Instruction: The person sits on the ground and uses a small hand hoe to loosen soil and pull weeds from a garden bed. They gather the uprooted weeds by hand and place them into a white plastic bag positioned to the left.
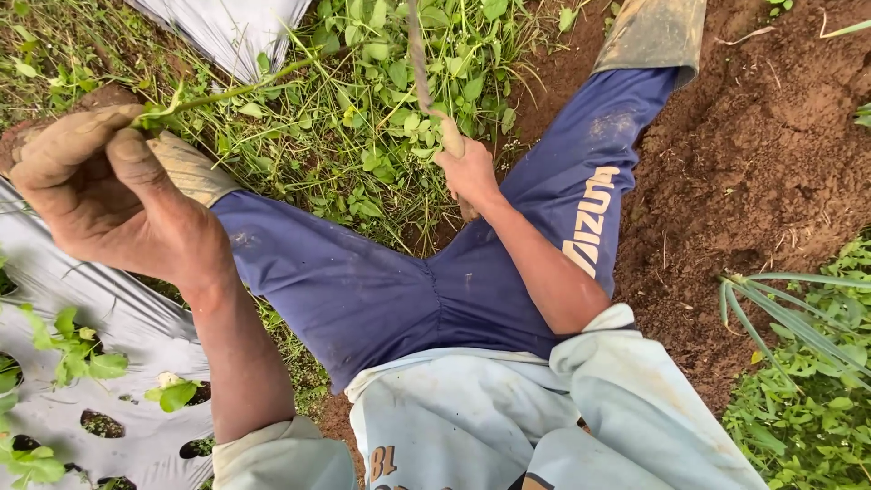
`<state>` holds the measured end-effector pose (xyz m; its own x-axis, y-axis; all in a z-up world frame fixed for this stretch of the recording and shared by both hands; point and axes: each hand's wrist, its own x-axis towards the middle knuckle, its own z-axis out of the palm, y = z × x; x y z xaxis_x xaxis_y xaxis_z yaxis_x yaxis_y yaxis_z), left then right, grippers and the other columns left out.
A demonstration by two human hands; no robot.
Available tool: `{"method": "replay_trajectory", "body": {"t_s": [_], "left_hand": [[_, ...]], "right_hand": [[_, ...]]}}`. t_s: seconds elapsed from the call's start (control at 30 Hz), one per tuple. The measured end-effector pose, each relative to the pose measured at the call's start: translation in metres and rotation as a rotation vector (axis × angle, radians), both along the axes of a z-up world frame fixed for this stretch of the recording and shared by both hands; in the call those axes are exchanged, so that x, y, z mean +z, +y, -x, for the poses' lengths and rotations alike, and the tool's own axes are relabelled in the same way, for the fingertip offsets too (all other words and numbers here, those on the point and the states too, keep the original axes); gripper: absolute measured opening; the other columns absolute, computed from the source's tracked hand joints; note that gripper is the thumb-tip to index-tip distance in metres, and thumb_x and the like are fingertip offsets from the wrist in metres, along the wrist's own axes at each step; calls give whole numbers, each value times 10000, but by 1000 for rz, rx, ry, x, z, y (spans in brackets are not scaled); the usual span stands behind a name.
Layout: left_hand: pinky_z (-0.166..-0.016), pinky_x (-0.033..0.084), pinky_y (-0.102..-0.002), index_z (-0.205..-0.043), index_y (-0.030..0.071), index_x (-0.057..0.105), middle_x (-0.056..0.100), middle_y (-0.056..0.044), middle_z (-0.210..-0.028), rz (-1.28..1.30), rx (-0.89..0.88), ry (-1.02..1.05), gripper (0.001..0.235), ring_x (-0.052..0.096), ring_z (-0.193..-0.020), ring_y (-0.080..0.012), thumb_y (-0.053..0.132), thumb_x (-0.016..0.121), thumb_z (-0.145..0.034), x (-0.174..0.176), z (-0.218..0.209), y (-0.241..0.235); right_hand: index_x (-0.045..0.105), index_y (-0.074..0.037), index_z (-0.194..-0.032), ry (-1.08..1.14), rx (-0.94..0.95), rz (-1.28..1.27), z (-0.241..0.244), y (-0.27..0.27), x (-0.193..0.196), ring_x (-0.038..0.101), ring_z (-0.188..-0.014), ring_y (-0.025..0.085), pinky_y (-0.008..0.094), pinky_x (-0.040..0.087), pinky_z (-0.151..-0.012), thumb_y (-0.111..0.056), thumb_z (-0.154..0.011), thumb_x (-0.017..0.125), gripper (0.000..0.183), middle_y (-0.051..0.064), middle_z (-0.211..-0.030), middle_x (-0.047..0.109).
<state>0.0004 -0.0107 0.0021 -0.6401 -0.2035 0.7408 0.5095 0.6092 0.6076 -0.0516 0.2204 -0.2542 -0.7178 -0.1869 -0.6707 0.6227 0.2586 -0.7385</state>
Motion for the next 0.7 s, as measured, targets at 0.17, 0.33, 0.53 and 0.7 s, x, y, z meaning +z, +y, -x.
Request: {"method": "replay_trajectory", "body": {"t_s": [0.17,0.33,0.53,0.7], "left_hand": [[-1037,515,-402,-1187,29,469,542,-149,-1147,11,17,-23,96,575,-1071,-278,35,561,-1158,8,-3,-3],[-990,488,-377,-1153,18,491,546,-135,-1118,13,60,-7,81,550,-1030,-255,43,567,-1140,-19,6,-14],[-896,566,-348,-1147,48,543,598,-104,-1086,-59,78,16,140,581,-931,-216,-27,640,-1080,-48,19,-20],[-937,625,-339,-1110,18,562,615,-128,-1096,-159,-29,-38,160,648,-976,-234,-89,661,-1043,-60,22,-11]], "right_hand": [[618,9,-1038,-93,-132,14,-3,2,-33,457,-367,146,303,356,-340,-107,-890,616,188,38,-578,555],[676,-22,-903,279,-151,-175,-6,5,-31,577,-624,178,306,512,-628,-168,-846,665,157,59,-737,645],[648,68,-1152,752,-347,-2,-21,5,13,563,-688,145,263,517,-723,-83,-899,702,299,39,-813,662],[675,21,-1235,839,-48,26,-14,5,15,645,-671,165,281,534,-602,-47,-899,674,342,118,-970,744]]}}
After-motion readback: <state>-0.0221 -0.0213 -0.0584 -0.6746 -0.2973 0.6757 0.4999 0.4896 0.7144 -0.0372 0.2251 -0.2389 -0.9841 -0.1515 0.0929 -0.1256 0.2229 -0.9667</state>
